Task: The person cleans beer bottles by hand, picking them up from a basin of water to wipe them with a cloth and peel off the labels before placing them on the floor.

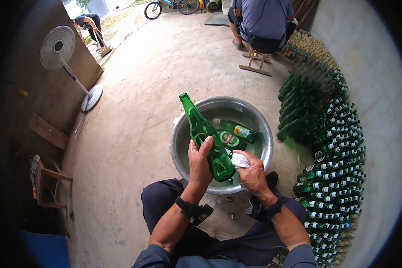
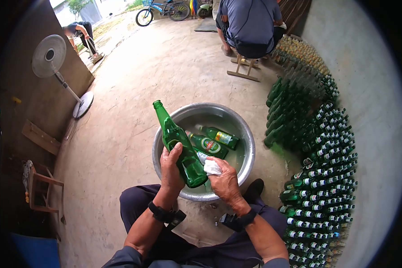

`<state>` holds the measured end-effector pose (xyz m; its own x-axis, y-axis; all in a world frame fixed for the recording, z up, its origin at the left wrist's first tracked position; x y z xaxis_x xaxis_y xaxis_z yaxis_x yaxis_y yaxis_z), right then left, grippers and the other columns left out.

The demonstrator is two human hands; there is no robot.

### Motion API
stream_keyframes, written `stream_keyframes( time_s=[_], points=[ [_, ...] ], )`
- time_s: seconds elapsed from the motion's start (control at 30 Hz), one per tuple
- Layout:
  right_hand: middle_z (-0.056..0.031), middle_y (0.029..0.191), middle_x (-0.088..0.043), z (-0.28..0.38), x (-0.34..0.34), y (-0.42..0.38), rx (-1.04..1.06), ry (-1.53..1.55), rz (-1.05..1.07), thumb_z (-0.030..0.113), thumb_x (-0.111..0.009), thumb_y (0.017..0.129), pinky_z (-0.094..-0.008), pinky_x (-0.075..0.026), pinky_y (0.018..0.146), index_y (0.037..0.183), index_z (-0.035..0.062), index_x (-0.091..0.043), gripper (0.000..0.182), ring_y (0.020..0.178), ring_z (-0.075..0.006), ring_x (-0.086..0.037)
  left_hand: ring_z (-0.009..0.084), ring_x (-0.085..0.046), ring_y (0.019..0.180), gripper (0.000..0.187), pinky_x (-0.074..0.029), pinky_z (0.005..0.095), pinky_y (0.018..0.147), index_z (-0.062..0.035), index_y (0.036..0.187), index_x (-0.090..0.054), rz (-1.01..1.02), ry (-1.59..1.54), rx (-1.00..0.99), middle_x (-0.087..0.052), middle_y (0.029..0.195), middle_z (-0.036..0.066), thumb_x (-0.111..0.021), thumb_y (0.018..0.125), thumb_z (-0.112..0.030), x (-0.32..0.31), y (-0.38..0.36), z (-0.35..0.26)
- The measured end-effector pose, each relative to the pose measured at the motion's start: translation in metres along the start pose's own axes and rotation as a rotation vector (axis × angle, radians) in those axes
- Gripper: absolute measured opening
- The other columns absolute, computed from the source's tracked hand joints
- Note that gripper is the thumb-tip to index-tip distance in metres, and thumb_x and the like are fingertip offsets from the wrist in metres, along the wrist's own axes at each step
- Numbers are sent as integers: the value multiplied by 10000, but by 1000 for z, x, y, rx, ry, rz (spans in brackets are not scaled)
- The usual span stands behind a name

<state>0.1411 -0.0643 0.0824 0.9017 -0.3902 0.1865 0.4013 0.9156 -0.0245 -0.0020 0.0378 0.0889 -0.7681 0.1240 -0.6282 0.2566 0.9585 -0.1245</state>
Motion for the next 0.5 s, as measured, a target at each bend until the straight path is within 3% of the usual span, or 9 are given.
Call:
stream_keyframes(
  time_s=[0.07, 0.13, 0.2, 0.43, 0.5],
  points=[
    [-112, 1177, -668, 13, -5, -2, 167, -52, 79, -68, -583, 787, -274, -493, 934, 1258, 2, -642, 480, 1027, -143, -630, 121, -639, 823, 304, -549, 281, 726, -45, 1148, -563, 4, -4, 3, -632, 983, 44, -697, 929, -210, 1, 1, 2],
    [-141, 1261, -631, 11, -1, -1, 126, -30, 169, -55, -567, 781, -292, -471, 986, 1316, -5, -605, 539, 1098, -182, -616, 121, -639, 822, 302, -549, 280, 727, -46, 1146, -564, -9, -7, 6, -632, 981, 44, -697, 930, -210, 3, 1, 3],
    [-182, 1231, -627, 21, -1, -3, 286, -12, 236, 21, -629, 839, -343, -504, 947, 1322, -24, -590, 487, 1109, -269, -633, 120, -638, 821, 301, -548, 279, 728, -47, 1144, -564, -22, -10, 7, -633, 979, 45, -698, 930, -211, 5, 2, 6],
    [-199, 1187, -653, 11, -15, -6, 185, -145, 130, 237, -736, 908, -338, -524, 900, 1282, -53, -614, 488, 1057, -266, -659, 117, -632, 834, 325, -539, 279, 738, -47, 1148, -560, -29, 12, 37, -634, 986, 43, -718, 920, -216, 10, 1, 17],
    [-167, 1165, -664, 7, -15, -7, 121, -104, 101, 237, -737, 925, -302, -495, 925, 1253, -43, -647, 441, 1059, -212, -637, 116, -630, 837, 330, -536, 277, 741, -48, 1149, -558, -19, 36, 17, -635, 989, 44, -723, 917, -214, 9, 1, 18]
  ],
)
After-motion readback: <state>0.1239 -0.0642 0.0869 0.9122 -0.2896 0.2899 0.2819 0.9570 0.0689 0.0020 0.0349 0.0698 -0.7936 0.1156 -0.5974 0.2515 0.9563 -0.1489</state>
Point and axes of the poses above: each hand's wrist, its own y-axis towards the middle knuckle, its own x-axis out of the back of the hand, z = x × y, the point moved 5 cm from there along y, towards the middle knuckle
